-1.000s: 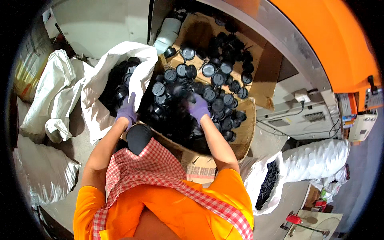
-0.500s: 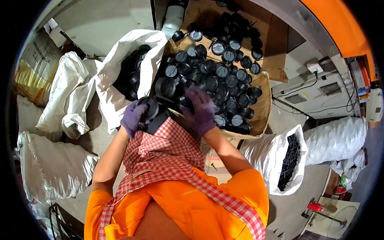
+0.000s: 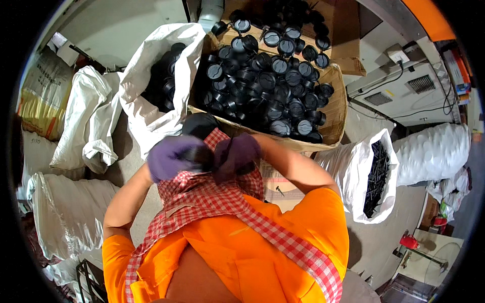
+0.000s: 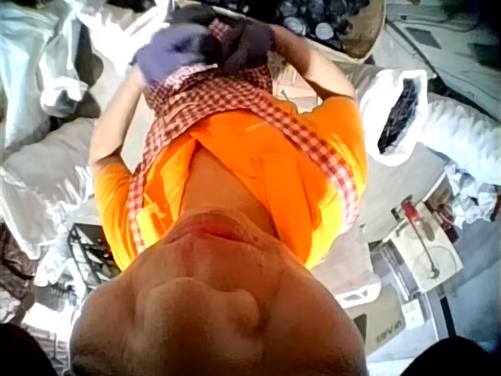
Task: The person sorts black plastic lids by hand, picking them from a large box and placing them into white bags at a manufacturing station.
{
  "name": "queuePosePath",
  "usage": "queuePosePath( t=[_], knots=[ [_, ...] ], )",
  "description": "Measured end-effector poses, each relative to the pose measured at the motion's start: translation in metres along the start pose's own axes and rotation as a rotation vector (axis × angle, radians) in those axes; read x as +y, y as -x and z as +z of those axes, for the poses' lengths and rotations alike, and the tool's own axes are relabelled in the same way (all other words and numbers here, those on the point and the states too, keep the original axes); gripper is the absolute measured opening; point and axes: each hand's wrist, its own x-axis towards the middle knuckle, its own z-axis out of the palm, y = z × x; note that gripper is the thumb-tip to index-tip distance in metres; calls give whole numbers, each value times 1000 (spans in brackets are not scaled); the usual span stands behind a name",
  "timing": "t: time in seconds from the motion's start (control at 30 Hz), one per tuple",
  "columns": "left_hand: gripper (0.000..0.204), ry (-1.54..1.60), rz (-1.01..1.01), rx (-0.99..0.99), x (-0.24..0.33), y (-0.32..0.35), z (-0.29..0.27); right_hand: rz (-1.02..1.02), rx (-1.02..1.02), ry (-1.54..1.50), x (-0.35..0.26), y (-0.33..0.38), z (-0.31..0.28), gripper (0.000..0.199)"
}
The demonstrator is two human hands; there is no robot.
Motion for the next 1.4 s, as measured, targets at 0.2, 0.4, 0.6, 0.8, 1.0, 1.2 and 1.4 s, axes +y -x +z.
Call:
queuePosePath(
  t=[0.2,0.4,0.6,0.8,1.0,1.2,1.4],
  knots=[
    [50,1227,-167,399,-24,-12,28,-809,537,-957,-5,-20,-2,37],
    [56,96,-206,517,-38,-35,38,-368,1477,834,15,-33,-33,6],
    [59,-790,-109,772,-38,-45,-50,245,1572,1187,115,0,-83,27],
    [62,-708,-136,639,-79,-44,-65,1113,1217,561,175,63,-104,37],
    [71,-287,-2,590,-64,-77,4,132,1012,178,90,91,-91,44],
    [33,1056,-403,242,-71,-100,12,62,693,177,15,69,-51,51],
    [38,554,-357,740,-88,-69,59,-204,1005,785,17,8,-6,65]
  ],
)
